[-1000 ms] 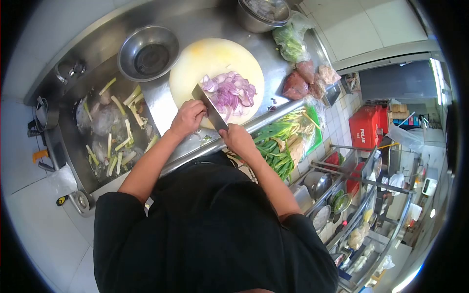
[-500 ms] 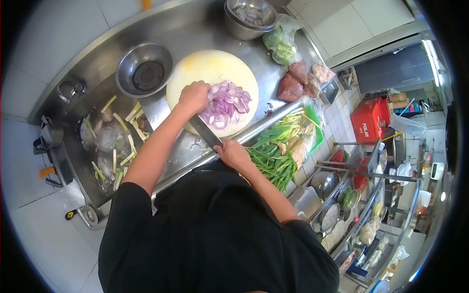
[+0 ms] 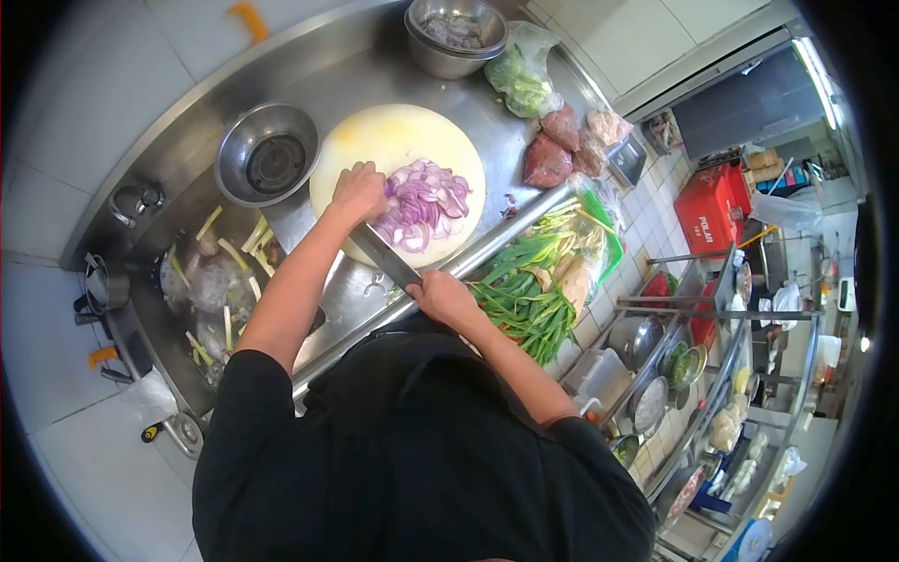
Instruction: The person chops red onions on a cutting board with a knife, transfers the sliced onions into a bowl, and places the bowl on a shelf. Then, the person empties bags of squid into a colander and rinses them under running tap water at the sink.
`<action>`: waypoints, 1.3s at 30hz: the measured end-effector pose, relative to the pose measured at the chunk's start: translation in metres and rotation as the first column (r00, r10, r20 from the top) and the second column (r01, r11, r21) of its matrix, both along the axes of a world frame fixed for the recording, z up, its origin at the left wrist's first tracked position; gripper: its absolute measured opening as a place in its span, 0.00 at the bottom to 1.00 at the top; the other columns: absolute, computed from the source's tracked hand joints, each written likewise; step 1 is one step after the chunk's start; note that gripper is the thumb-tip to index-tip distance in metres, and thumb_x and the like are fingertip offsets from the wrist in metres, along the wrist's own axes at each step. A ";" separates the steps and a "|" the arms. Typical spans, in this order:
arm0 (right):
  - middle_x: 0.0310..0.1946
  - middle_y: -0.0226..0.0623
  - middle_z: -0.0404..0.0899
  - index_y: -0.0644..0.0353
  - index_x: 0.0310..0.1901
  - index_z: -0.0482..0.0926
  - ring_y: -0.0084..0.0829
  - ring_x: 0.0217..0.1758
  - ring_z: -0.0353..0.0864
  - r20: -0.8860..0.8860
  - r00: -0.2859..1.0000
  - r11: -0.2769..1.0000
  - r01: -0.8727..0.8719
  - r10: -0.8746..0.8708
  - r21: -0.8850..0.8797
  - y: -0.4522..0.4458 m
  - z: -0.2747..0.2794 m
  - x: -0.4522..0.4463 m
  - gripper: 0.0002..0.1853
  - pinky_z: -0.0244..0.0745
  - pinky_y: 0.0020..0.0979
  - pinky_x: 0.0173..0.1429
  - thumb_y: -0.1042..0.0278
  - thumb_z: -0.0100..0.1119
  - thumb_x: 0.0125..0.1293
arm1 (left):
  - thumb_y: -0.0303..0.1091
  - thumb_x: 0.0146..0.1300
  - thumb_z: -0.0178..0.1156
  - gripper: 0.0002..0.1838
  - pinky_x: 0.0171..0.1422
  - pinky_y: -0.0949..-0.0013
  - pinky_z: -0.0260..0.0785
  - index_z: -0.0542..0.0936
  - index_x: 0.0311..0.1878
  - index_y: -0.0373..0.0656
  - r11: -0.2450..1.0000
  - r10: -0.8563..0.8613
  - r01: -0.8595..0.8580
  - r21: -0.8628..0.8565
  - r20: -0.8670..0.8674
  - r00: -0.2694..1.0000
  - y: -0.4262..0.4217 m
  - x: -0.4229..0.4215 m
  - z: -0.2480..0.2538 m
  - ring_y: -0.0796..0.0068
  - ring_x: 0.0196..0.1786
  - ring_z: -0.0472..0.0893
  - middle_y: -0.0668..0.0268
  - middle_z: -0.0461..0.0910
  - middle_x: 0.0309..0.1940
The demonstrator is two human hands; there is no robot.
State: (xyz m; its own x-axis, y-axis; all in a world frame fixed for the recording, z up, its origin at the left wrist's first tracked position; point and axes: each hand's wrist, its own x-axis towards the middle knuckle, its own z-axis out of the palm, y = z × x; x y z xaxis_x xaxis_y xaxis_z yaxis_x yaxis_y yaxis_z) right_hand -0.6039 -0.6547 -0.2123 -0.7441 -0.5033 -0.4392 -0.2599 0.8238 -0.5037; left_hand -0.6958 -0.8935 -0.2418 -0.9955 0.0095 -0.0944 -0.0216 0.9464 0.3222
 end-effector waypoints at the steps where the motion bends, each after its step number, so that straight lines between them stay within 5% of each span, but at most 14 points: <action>1: 0.39 0.63 0.84 0.68 0.42 0.82 0.61 0.47 0.85 0.003 1.000 1.000 0.005 -0.005 0.001 0.000 0.000 0.001 0.21 0.79 0.56 0.54 0.53 0.59 0.72 | 0.35 0.58 0.64 0.14 0.61 0.50 0.73 0.87 0.45 0.40 1.000 -0.017 0.016 -0.023 -0.021 1.000 0.000 0.000 0.000 0.50 0.57 0.80 0.52 0.81 0.50; 10: 0.39 0.62 0.85 0.68 0.43 0.83 0.60 0.48 0.85 0.034 0.999 1.000 0.007 -0.008 0.013 -0.002 0.003 0.001 0.21 0.78 0.56 0.55 0.53 0.59 0.72 | 0.45 0.54 0.68 0.18 0.59 0.51 0.74 0.89 0.42 0.41 0.997 0.010 -0.005 -0.076 0.074 0.997 -0.002 -0.023 0.005 0.52 0.52 0.84 0.52 0.86 0.44; 16: 0.39 0.61 0.85 0.69 0.45 0.83 0.60 0.48 0.85 0.035 0.999 0.999 -0.005 0.004 0.035 -0.002 0.005 -0.004 0.21 0.78 0.55 0.55 0.53 0.59 0.72 | 0.49 0.58 0.68 0.23 0.56 0.56 0.77 0.88 0.46 0.39 0.960 0.116 -0.166 0.225 0.219 0.969 -0.016 -0.020 0.027 0.51 0.46 0.87 0.48 0.87 0.46; 23: 0.40 0.61 0.85 0.67 0.46 0.83 0.59 0.50 0.84 0.086 0.996 1.000 -0.004 0.005 -0.004 0.002 0.001 -0.021 0.21 0.77 0.53 0.58 0.53 0.59 0.71 | 0.36 0.66 0.65 0.22 0.52 0.67 0.75 0.79 0.61 0.37 0.678 0.215 -0.159 0.718 0.013 0.977 -0.052 -0.022 0.005 0.71 0.44 0.86 0.58 0.88 0.42; 25: 0.41 0.61 0.85 0.66 0.46 0.83 0.58 0.50 0.84 0.072 0.997 1.000 0.030 -0.030 -0.001 0.001 0.010 -0.031 0.20 0.77 0.53 0.58 0.53 0.59 0.71 | 0.34 0.68 0.64 0.22 0.52 0.69 0.75 0.77 0.62 0.36 0.602 0.289 -0.149 0.785 -0.040 0.957 -0.048 0.004 0.045 0.74 0.44 0.85 0.60 0.88 0.42; 29: 0.42 0.61 0.85 0.66 0.46 0.83 0.59 0.49 0.85 -0.018 0.996 0.996 0.089 -0.089 0.002 0.003 -0.001 -0.055 0.21 0.77 0.53 0.57 0.53 0.58 0.71 | 0.39 0.67 0.67 0.21 0.54 0.70 0.76 0.80 0.59 0.37 0.365 0.348 -0.230 0.902 0.097 0.933 -0.029 0.049 0.038 0.74 0.45 0.86 0.56 0.88 0.42; 32: 0.39 0.63 0.84 0.68 0.45 0.82 0.61 0.47 0.84 -0.068 0.995 0.997 0.070 -0.071 -0.027 -0.001 0.003 -0.049 0.20 0.77 0.55 0.55 0.55 0.57 0.71 | 0.37 0.65 0.68 0.19 0.57 0.64 0.76 0.82 0.55 0.37 0.483 0.309 -0.299 0.823 0.159 0.938 -0.006 0.087 -0.023 0.65 0.46 0.86 0.55 0.87 0.41; 33: 0.38 0.63 0.84 0.68 0.45 0.82 0.61 0.46 0.84 -0.076 0.995 0.997 0.064 -0.066 -0.035 -0.002 0.005 -0.045 0.19 0.77 0.56 0.55 0.56 0.57 0.72 | 0.35 0.62 0.68 0.18 0.61 0.56 0.73 0.84 0.53 0.37 0.881 0.259 -0.197 0.430 -0.089 0.962 -0.001 0.100 -0.035 0.54 0.50 0.82 0.54 0.84 0.45; 35: 0.37 0.64 0.84 0.68 0.45 0.81 0.62 0.45 0.84 -0.095 0.992 0.994 0.081 -0.088 -0.068 -0.003 0.007 -0.031 0.18 0.78 0.56 0.52 0.57 0.56 0.72 | 0.34 0.59 0.69 0.19 0.64 0.50 0.69 0.84 0.53 0.39 0.951 0.250 -0.172 0.257 -0.310 0.917 0.011 0.118 -0.019 0.48 0.55 0.78 0.54 0.81 0.47; 39: 0.33 0.64 0.83 0.67 0.44 0.79 0.63 0.41 0.85 -0.146 0.986 0.997 0.071 -0.076 -0.044 -0.002 0.016 -0.008 0.16 0.78 0.57 0.48 0.59 0.55 0.74 | 0.30 0.57 0.69 0.15 0.60 0.54 0.70 0.83 0.48 0.38 0.862 0.264 -0.016 0.507 -0.421 0.868 0.009 0.123 -0.026 0.51 0.53 0.78 0.55 0.80 0.46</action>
State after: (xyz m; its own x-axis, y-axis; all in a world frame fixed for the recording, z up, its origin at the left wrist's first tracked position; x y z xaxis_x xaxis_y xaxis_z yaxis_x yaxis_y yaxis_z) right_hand -0.6117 -0.6571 -0.1964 -0.8349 -0.4594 -0.3032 -0.2732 0.8241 -0.4963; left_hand -0.5728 -0.8848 -0.2682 -0.9110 -0.2139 0.3525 0.1258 0.6700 0.7316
